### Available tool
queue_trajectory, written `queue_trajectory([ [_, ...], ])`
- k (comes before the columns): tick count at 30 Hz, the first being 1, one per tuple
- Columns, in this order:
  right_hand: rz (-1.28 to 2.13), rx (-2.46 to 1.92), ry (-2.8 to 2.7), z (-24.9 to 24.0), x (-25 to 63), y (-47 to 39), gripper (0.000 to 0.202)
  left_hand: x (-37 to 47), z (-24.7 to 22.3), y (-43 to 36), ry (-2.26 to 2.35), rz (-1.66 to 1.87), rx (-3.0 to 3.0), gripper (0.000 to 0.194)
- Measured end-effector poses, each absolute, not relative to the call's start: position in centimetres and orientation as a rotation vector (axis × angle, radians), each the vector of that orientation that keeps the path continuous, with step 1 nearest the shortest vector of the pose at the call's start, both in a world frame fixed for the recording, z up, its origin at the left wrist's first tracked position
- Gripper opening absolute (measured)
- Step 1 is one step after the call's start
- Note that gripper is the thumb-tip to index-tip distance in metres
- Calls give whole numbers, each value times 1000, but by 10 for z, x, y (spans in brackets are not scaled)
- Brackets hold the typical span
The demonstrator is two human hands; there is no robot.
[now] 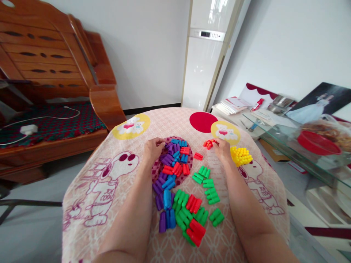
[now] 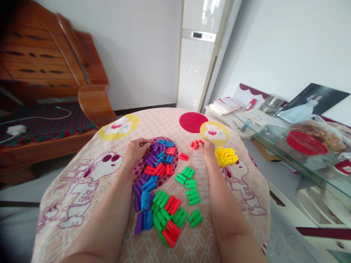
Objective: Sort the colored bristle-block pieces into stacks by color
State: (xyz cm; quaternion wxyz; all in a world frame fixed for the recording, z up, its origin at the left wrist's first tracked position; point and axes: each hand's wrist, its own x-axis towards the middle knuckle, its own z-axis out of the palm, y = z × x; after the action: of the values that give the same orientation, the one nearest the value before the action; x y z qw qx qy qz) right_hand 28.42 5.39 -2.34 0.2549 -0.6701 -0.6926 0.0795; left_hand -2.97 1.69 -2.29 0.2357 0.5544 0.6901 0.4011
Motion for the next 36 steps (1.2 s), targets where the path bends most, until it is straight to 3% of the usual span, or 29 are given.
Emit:
queue_trajectory([
  [13, 158, -1794, -1950, -11, 277, 47, 42, -32, -29, 20, 1923, 1099, 1535, 27],
  [18, 158, -1681, -1973, 29, 262, 21, 36, -35, -37, 24, 1888, 1125, 1484, 29],
  [23, 436, -1356, -2334, 66, 234, -42, 21, -36, -40, 27, 1865, 1127, 1451, 28],
  [29, 588, -1113, -2895, 37, 215, -105, 11, -34, -36, 24, 1845, 1127, 1435, 26],
  [36, 814, -1109, -2849, 29, 225, -109, 11, -34, -32, 21, 1849, 1135, 1459, 26],
])
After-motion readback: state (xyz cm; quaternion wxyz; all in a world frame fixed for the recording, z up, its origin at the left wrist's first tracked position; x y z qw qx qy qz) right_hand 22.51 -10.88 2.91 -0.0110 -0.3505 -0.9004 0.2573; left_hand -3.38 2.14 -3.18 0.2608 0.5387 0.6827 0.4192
